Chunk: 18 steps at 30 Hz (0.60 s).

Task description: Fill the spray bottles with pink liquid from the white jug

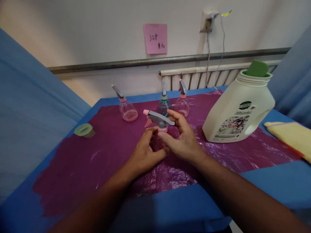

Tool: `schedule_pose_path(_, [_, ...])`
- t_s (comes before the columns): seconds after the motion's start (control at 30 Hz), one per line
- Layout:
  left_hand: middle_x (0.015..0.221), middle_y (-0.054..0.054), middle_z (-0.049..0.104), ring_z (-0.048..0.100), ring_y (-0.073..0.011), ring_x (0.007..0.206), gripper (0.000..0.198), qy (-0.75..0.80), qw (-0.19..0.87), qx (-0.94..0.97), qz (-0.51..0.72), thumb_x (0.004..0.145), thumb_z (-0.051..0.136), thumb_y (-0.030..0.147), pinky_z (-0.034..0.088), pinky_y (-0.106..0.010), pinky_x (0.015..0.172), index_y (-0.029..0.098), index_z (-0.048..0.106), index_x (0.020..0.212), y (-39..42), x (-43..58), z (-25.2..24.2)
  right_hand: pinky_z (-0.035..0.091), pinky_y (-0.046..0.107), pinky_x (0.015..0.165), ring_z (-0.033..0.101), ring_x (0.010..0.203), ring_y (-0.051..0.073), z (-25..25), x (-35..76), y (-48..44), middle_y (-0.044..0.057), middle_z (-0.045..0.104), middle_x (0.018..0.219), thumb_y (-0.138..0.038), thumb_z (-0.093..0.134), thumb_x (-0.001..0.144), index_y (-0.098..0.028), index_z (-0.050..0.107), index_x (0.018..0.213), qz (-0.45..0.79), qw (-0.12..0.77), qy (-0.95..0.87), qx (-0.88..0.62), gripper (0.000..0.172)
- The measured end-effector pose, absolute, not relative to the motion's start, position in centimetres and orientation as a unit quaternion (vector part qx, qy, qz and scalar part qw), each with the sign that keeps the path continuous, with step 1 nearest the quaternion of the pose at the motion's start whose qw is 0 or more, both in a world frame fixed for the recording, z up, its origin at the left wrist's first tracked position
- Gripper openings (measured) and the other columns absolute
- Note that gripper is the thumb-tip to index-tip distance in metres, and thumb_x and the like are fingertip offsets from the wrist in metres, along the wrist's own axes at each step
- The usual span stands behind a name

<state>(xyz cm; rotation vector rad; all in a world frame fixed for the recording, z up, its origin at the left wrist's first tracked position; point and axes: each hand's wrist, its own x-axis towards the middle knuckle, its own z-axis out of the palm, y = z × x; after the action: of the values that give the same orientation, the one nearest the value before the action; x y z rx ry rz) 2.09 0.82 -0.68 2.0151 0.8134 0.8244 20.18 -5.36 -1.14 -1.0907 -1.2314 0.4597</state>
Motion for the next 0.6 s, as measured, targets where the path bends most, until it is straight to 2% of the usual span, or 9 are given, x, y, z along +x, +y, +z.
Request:
schedule_pose_path(0.1, [0.147,-0.01,0.073,0.071,-0.0367,0.139,0.074,0.322,0.4,0.796,0.321,0.083,0.097,0.031,0.058,-0.06,0.123,0.032,0.067,0.15,0.75,2.06,-0.76,0.063,0.055,0.123,0.074,0.137,0.029,-1.2,20.19,-5.35,0.011,0.074,0.148,-0.039,0.087,0.101,-0.034,0.057,0.164,0.199,0.664,-0.534,-0.484,0.07])
schedule_pose_path(0.23, [0.151,-0.013,0.072,0.07,-0.0374,0.142,0.075,0.315,0.418,0.79,0.319,0.084,0.096,0.031,0.058,-0.059,0.125,0.03,0.066,0.153,0.76,2.02,-0.88,0.059,0.057,0.128,0.073,0.143,0.03,-1.15,20.21,-5.71,0.012,0.072,0.157,-0.038,0.074,0.11,-0.035,0.049,0.173,0.242,0.651,-0.551,-0.462,0.068])
schedule_pose_path(0.33, [0.154,-0.012,0.071,0.072,-0.0362,0.14,0.073,0.304,0.419,0.792,0.323,0.085,0.095,0.03,0.058,-0.058,0.124,0.029,0.066,0.152,0.71,1.98,-0.89,0.057,0.058,0.13,0.071,0.145,0.031,-1.22,20.22,-5.69,0.012,0.07,0.159,-0.037,0.082,0.104,-0.035,0.051,0.171,0.237,0.652,-0.547,-0.469,0.073])
schedule_pose_path(0.43, [0.157,-0.011,0.069,0.07,-0.0367,0.142,0.074,0.304,0.413,0.797,0.319,0.085,0.096,0.031,0.056,-0.06,0.126,0.03,0.065,0.152,0.63,1.94,-0.8,0.06,0.055,0.126,0.075,0.136,0.028,-1.28,20.2,-5.54,0.009,0.072,0.153,-0.037,0.091,0.097,-0.036,0.058,0.164,0.209,0.667,-0.529,-0.481,0.075])
schedule_pose_path(0.6, [0.159,-0.013,0.068,0.065,-0.0406,0.15,0.076,0.3,0.429,0.797,0.302,0.084,0.097,0.034,0.052,-0.064,0.13,0.028,0.064,0.152,0.69,1.84,-0.61,0.061,0.052,0.123,0.076,0.138,0.026,-0.98,20.0,-5.96,0.009,0.075,0.153,-0.035,0.076,0.108,-0.038,0.048,0.174,0.264,0.666,-0.535,-0.447,0.073])
